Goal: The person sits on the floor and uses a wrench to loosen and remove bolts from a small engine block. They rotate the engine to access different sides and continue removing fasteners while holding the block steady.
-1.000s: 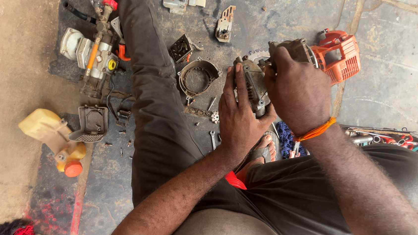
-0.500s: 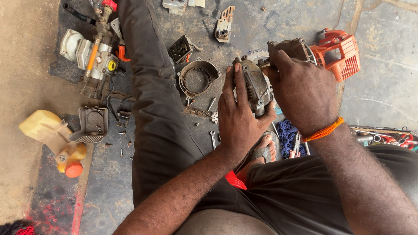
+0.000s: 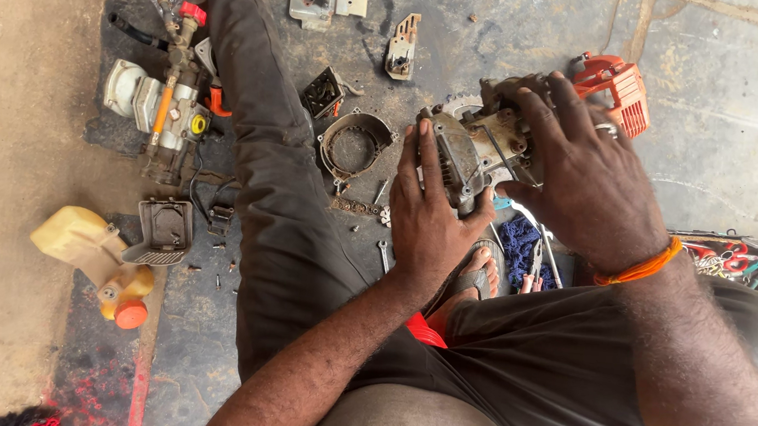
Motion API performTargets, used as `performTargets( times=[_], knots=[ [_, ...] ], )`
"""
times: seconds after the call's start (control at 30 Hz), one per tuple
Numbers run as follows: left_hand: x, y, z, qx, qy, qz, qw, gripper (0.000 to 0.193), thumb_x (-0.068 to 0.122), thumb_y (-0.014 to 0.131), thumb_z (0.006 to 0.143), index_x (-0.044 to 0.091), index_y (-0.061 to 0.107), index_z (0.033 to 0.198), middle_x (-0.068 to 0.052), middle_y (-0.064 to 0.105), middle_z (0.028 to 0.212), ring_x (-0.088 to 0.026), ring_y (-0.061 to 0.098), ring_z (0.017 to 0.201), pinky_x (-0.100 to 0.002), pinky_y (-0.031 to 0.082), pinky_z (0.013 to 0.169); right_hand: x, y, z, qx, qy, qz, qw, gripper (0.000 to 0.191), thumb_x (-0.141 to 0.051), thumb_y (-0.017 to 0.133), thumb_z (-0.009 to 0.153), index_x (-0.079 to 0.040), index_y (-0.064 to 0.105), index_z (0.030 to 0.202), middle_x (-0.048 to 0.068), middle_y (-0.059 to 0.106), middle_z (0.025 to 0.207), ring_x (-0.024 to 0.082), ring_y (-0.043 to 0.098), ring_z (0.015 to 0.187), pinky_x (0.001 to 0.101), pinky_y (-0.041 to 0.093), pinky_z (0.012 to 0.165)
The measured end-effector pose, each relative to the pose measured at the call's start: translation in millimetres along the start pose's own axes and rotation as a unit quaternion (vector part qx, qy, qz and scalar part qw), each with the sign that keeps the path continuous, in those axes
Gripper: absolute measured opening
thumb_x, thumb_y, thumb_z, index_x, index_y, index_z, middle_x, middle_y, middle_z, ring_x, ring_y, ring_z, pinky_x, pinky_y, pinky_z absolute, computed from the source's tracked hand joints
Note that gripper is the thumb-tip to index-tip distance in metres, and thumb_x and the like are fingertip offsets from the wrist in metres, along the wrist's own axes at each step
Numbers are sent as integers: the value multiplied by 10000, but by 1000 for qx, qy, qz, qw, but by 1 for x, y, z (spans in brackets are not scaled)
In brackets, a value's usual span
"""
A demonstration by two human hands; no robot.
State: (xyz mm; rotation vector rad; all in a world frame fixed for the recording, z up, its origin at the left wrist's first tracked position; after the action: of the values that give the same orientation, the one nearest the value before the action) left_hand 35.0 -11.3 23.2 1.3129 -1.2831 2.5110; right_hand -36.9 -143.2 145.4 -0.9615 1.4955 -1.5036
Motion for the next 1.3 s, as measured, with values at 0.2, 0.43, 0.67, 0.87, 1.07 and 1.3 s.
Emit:
performTargets(
  times=[0.2,0.43,0.67,0.87,1.07,1.3],
  knots=[
    [1,0,-1,1,11,-4,1000,1075,457,782,917,-32,149,1635,-340,319,1580,-466,465,1458,-573,499,1160,-2,-8,-1,-58,65,95,992,947,-287,893,738,-133,419,1544,207,511,1469,450,674,1093,518,578,869],
    [0,1,-3,-17,26,-2,1000,1075,426,783,910,-18,131,1641,-352,300,1586,-472,458,1467,-581,512,1132,18,10,10,-8,150,85,985,501,-115,812,904,-115,575,1346,126,653,1282,329,748,991,448,612,785],
    [-3,-2,-1,-3,29,1,1000,1073,431,783,906,-2,141,1649,-341,309,1592,-464,463,1473,-577,525,1140,19,9,9,11,104,73,992,531,-184,868,851,-90,634,1318,157,648,1233,332,709,1000,461,594,797],
    [-3,-2,2,-2,14,10,1000,1085,460,801,887,-15,162,1623,-366,325,1553,-467,483,1429,-570,526,1094,-2,9,8,109,-10,3,994,445,-293,856,819,-133,747,1220,190,654,1305,367,629,1138,464,573,896],
    [1,-6,1,3,5,-7,1000,1071,434,788,892,-1,169,1651,-335,349,1579,-447,495,1457,-557,532,1146,-5,20,12,100,-47,22,994,151,-236,749,1013,-138,780,1124,18,766,1111,215,682,1048,421,546,921],
    [-1,-5,2,1,13,-3,1000,1076,453,792,895,-12,165,1635,-345,345,1559,-460,475,1453,-570,521,1131,2,20,17,110,-55,16,992,155,-232,748,1047,-82,762,1082,56,747,1009,200,704,899,386,586,795]
  ],
)
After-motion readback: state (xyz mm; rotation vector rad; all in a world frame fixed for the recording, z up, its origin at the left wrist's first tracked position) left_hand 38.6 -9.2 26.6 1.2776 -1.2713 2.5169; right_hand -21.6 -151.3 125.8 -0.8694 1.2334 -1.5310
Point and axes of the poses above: each hand's wrist, its own z-axis towards the middle knuckle, its own y-axis out of the palm, x = y × z, the point moved 2 cm from there along z, towards the middle knuckle
